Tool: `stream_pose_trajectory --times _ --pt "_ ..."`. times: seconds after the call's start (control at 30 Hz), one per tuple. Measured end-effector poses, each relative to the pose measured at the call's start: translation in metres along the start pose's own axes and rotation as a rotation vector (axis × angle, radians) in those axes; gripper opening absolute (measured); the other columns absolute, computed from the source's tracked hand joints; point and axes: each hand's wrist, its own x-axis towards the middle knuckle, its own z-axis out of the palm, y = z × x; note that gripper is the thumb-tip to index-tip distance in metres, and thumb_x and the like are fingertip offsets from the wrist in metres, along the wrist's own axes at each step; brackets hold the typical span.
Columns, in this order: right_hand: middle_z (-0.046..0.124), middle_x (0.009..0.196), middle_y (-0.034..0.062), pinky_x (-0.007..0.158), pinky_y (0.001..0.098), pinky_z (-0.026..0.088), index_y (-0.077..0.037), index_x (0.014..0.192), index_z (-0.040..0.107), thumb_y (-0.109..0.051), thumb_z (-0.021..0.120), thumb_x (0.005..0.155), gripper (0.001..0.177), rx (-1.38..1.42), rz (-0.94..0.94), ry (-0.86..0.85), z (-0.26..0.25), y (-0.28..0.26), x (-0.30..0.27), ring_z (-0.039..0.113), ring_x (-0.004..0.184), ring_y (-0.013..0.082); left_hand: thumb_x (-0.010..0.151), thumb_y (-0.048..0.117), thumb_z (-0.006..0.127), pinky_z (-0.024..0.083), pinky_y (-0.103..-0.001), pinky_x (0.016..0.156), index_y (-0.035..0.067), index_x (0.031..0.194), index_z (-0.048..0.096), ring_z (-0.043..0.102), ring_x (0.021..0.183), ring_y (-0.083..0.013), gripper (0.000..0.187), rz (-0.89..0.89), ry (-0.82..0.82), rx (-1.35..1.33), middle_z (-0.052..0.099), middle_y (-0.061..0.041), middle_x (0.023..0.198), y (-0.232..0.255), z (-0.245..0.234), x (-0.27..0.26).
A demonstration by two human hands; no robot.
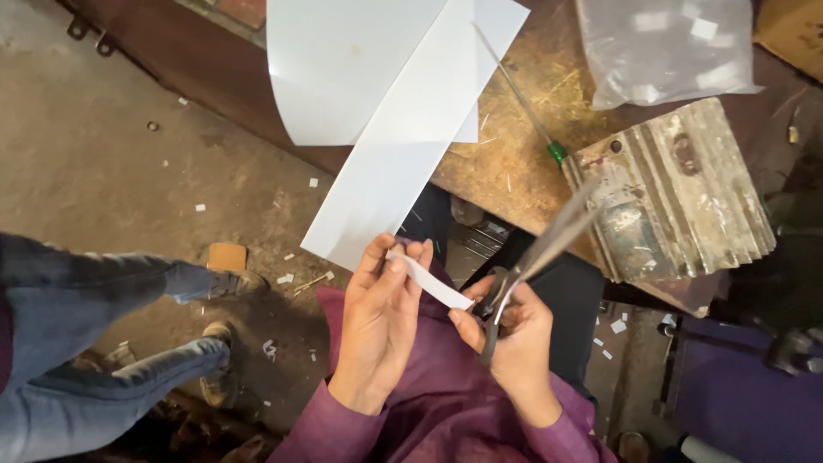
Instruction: The person cuts a white sheet of paper into narrow strips using scissors. They then insert these strips into the slots of a cylindrical metal component. The person repeats this process of cutting and inserting multiple times.
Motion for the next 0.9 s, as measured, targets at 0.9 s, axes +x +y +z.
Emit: stream_pose_trajectory --times 0.9 --pt "0.055 0.078 0.0052 0.064 0.0294 0.044 0.006 0.109 0.058 -0.046 0.096 0.067 0.077 0.415 0.63 -0.939 -0.078 -0.008 -0.014 0.054 0.07 0.0141 0.091 0.003 0.078 0.047 -0.019 0.066 -0.005 0.104 0.077 0.059 0.076 -0.0023 0.015 -0.078 -0.204 0.854 0.073 0.0 0.087 0.014 -0.005 0.007"
